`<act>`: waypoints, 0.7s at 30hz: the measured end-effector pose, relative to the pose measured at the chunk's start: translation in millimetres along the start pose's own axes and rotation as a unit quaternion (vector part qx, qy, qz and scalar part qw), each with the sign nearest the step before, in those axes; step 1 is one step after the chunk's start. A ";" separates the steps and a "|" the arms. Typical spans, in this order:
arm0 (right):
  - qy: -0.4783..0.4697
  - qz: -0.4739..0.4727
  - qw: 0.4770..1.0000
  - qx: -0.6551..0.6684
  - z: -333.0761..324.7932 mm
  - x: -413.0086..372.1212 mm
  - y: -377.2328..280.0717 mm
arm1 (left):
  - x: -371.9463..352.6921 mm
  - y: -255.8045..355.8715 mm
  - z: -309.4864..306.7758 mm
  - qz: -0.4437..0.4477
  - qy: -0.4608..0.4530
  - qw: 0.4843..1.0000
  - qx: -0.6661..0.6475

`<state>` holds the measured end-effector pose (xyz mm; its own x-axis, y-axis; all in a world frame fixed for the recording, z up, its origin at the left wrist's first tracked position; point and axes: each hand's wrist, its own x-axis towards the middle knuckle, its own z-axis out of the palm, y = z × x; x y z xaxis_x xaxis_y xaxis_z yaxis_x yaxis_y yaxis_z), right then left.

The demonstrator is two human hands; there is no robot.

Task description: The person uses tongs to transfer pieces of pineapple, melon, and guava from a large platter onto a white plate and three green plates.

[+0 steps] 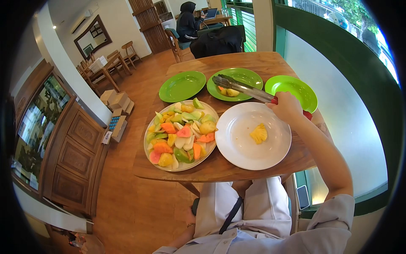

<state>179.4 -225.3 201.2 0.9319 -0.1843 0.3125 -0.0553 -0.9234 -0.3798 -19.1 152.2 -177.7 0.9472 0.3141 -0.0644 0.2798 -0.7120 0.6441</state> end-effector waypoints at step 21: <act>-0.095 -0.058 0.992 -0.057 14.0 -4.1 -48.6 | 3.6 -1.4 0.5 0.021 -0.002 1.000 0.015</act>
<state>183.3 -175.0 206.1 0.9846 -0.0172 0.1739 0.0265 -0.9688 -0.2464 -16.0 154.1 -179.3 0.9587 0.2816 -0.0402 0.2443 -0.7427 0.6235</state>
